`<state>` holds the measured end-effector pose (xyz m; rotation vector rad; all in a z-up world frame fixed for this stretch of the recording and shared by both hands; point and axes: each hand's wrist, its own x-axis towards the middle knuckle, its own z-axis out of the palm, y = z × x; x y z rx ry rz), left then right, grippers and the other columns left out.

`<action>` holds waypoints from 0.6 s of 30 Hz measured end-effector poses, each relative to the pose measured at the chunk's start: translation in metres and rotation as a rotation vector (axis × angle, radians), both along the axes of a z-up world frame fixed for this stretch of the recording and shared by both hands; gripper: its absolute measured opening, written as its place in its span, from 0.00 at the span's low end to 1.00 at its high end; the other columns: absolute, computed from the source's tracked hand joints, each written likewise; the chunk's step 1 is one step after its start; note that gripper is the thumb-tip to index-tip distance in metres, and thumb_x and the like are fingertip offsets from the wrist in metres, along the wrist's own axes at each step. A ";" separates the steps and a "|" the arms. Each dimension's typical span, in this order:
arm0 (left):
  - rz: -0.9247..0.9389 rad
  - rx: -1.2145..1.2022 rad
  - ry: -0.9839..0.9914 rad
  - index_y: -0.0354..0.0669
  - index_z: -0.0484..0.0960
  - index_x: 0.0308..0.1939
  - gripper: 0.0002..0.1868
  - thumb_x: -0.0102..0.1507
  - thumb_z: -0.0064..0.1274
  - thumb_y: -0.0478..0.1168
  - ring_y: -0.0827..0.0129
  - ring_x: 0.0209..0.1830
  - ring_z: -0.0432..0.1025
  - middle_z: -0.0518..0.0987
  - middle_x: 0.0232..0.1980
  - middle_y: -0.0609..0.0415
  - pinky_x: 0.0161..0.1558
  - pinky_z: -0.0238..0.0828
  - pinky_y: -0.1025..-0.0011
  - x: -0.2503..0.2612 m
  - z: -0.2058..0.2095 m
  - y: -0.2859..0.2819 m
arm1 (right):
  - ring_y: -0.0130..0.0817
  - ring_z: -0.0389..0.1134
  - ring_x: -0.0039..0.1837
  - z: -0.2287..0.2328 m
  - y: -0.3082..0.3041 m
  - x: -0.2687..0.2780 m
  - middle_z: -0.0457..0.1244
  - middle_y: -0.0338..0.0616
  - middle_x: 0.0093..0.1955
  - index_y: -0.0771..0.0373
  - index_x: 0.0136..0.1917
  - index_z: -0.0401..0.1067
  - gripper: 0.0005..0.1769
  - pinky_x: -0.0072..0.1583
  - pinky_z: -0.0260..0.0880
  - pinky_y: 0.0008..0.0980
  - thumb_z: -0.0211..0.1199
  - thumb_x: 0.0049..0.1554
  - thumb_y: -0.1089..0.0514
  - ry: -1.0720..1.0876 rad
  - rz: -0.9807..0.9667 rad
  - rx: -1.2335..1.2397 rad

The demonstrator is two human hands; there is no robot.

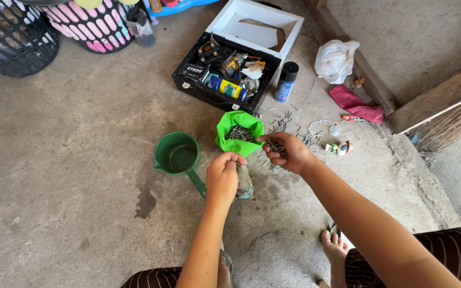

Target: The person sits on the floor and sorts small metal nails from a pile on the ground into a green cloth bag. They pick up nails one by one or in small handfuls and place them into the bag, repeating this process throughout the clip.

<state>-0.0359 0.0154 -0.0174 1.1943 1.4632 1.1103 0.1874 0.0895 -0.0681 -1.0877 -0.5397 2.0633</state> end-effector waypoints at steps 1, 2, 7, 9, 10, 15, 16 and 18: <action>0.004 0.031 -0.024 0.38 0.84 0.32 0.12 0.65 0.45 0.34 0.68 0.35 0.75 0.81 0.37 0.52 0.40 0.70 0.69 0.001 0.003 0.001 | 0.22 0.49 0.31 0.013 -0.005 -0.001 0.57 0.39 0.37 0.69 0.59 0.72 0.22 0.28 0.45 0.21 0.44 0.64 0.52 0.012 0.001 -0.003; 0.005 0.061 -0.047 0.37 0.84 0.32 0.12 0.65 0.46 0.35 0.68 0.35 0.74 0.81 0.36 0.52 0.40 0.69 0.69 0.002 0.006 0.001 | 0.23 0.49 0.31 0.025 -0.009 -0.002 0.58 0.39 0.37 0.70 0.59 0.72 0.22 0.28 0.45 0.21 0.44 0.65 0.52 0.011 0.013 0.042; -0.010 0.121 0.015 0.38 0.85 0.37 0.06 0.63 0.55 0.37 0.64 0.35 0.75 0.81 0.40 0.52 0.40 0.70 0.66 0.015 0.026 0.001 | 0.23 0.49 0.31 0.076 -0.028 -0.005 0.58 0.38 0.37 0.67 0.61 0.72 0.25 0.28 0.44 0.22 0.43 0.66 0.48 -0.008 0.081 0.148; -0.039 0.330 0.137 0.39 0.86 0.40 0.06 0.61 0.60 0.37 0.64 0.40 0.78 0.83 0.40 0.51 0.45 0.73 0.68 0.023 0.032 0.000 | 0.23 0.50 0.30 0.093 -0.036 -0.005 0.58 0.38 0.36 0.66 0.60 0.73 0.25 0.28 0.44 0.22 0.44 0.66 0.47 -0.073 0.127 0.172; -0.057 0.381 0.142 0.40 0.86 0.41 0.07 0.60 0.60 0.36 0.63 0.42 0.78 0.82 0.42 0.50 0.46 0.73 0.67 0.028 0.034 -0.001 | 0.23 0.50 0.29 0.101 -0.038 -0.005 0.58 0.38 0.36 0.66 0.59 0.73 0.25 0.27 0.43 0.23 0.44 0.66 0.46 -0.107 0.150 0.185; -0.151 0.564 0.154 0.41 0.87 0.45 0.10 0.60 0.60 0.34 0.58 0.46 0.77 0.80 0.44 0.50 0.49 0.72 0.66 0.054 0.043 0.001 | 0.25 0.52 0.29 0.131 -0.053 0.005 0.60 0.42 0.35 0.66 0.51 0.66 0.21 0.27 0.42 0.26 0.49 0.67 0.44 -0.245 0.145 0.170; -0.172 0.552 0.169 0.41 0.87 0.45 0.09 0.60 0.61 0.35 0.58 0.44 0.77 0.80 0.43 0.50 0.48 0.72 0.65 0.059 0.044 0.002 | 0.26 0.52 0.28 0.136 -0.056 0.009 0.61 0.42 0.35 0.66 0.51 0.66 0.21 0.27 0.42 0.26 0.49 0.67 0.44 -0.257 0.131 0.182; -0.208 0.531 0.203 0.41 0.87 0.43 0.08 0.59 0.62 0.35 0.57 0.42 0.76 0.79 0.41 0.49 0.45 0.72 0.65 0.067 0.048 0.006 | 0.25 0.52 0.28 0.147 -0.061 0.016 0.60 0.41 0.34 0.65 0.54 0.70 0.21 0.26 0.42 0.26 0.49 0.66 0.44 -0.289 0.114 0.192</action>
